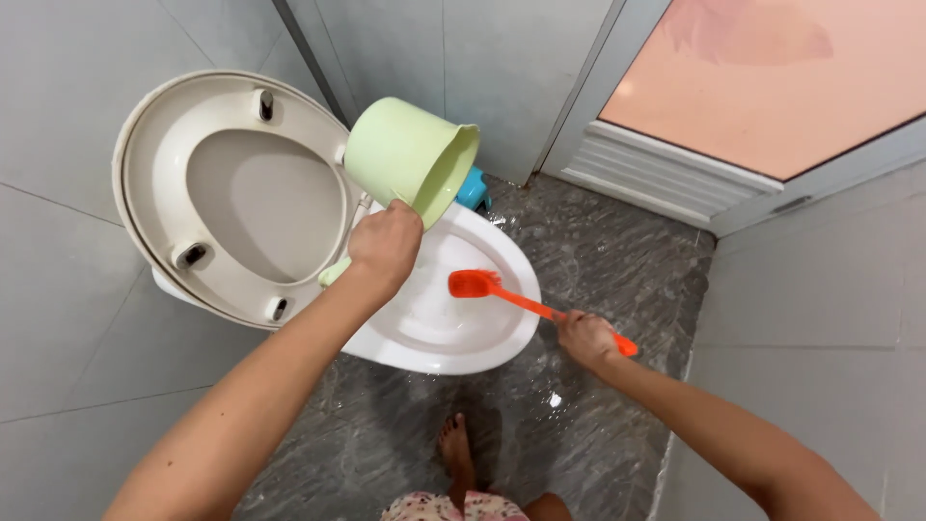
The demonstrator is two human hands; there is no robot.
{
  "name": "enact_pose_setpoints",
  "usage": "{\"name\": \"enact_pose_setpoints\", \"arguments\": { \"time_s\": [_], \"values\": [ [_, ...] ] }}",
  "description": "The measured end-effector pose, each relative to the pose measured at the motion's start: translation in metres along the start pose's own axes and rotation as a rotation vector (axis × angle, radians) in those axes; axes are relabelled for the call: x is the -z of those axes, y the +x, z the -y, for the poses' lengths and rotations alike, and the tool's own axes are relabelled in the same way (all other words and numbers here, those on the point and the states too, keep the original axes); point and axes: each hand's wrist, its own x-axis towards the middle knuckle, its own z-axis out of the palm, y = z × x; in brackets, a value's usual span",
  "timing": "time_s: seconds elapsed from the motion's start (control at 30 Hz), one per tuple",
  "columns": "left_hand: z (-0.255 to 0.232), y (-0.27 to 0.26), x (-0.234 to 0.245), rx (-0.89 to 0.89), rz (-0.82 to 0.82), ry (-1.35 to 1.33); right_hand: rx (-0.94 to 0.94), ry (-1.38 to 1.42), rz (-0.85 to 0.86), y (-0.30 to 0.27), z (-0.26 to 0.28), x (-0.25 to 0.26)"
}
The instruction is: Scrubbing the bathroom floor and toilet with a brush and sponge while pouring water.
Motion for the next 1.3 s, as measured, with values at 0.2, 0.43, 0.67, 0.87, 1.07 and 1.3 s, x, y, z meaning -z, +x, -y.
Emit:
{"name": "enact_pose_setpoints", "arguments": {
  "time_s": [0.2, 0.43, 0.67, 0.87, 1.07, 1.3],
  "values": [
    [-0.014, 0.022, 0.002, 0.121, 0.026, -0.017, 0.177, 0.081, -0.120, 0.008, -0.062, -0.017],
    [-0.028, 0.027, -0.003, 0.433, -0.089, -0.195, 0.336, 0.232, 0.021, 0.036, -0.151, -0.017],
    [-0.078, 0.012, 0.049, 0.881, 0.034, -1.078, 0.492, 0.643, 0.224, 0.065, -0.238, -0.007],
    [-0.097, -0.019, 0.027, 1.010, -0.141, -1.552, 0.377, 1.362, 0.503, 0.091, -0.297, 0.023],
    [-0.112, -0.042, 0.029, 1.092, -0.274, -1.651, 0.225, 1.581, 0.583, 0.181, -0.330, 0.082],
    [-0.141, -0.042, 0.008, 1.298, -0.347, -1.650, 0.315, 1.175, 0.319, 0.371, -0.325, 0.161]
  ]
}}
